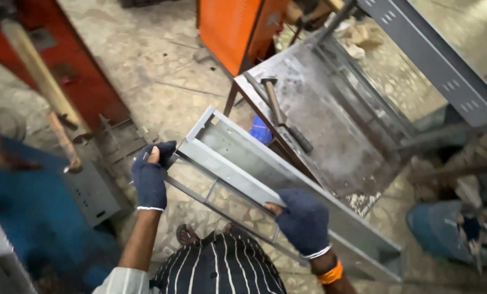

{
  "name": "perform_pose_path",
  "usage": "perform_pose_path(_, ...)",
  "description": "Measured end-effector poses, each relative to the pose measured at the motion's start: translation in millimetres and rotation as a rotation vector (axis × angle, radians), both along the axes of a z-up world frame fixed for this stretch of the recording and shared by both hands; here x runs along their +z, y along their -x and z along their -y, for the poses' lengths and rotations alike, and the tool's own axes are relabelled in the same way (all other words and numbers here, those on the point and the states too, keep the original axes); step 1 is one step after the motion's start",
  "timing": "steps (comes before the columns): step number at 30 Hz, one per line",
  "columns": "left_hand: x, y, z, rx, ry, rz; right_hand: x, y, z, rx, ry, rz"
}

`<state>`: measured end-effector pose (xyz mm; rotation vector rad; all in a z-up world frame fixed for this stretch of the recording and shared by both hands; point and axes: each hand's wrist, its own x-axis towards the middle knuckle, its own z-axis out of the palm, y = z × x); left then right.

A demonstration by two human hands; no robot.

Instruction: The person bends and shapes perforated sheet metal panels using a manual press brake, at one point producing sparks while working the metal edge. They hammer a panel, fit panels together into a frame, and reposition pieces under the press repeatedly.

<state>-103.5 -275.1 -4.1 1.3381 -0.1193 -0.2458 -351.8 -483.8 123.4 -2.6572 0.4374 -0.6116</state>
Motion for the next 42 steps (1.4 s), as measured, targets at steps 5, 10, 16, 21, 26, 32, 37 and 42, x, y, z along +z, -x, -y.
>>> perform_pose_path(5,34,-8,30,-0.143,0.015,0.139,38,-3,32,-0.027,0.125,-0.018)
perform_pose_path(10,36,-22,65,-0.292,0.044,0.158,84,-8,90,-0.01,0.197,0.052)
perform_pose_path(16,-11,-19,122,-0.215,0.069,-0.033,114,-23,193,-0.068,0.317,-0.147)
perform_pose_path(21,7,-4,183,-0.177,-0.096,-0.297,102,-42,291,-0.048,0.366,-0.072)
perform_pose_path(26,15,2,236,-0.151,-0.24,-0.345,67,-76,393,-0.057,0.397,-0.108)
perform_pose_path(32,4,14,267,-0.175,-0.354,-0.419,17,-130,501,-0.073,0.444,-0.138)
perform_pose_path(37,-2,19,270,-0.161,-0.407,-0.468,-18,-164,561,-0.059,0.457,-0.159)
perform_pose_path(42,-12,24,264,-0.094,-0.424,-0.478,-40,-175,590,-0.182,0.448,-0.125)
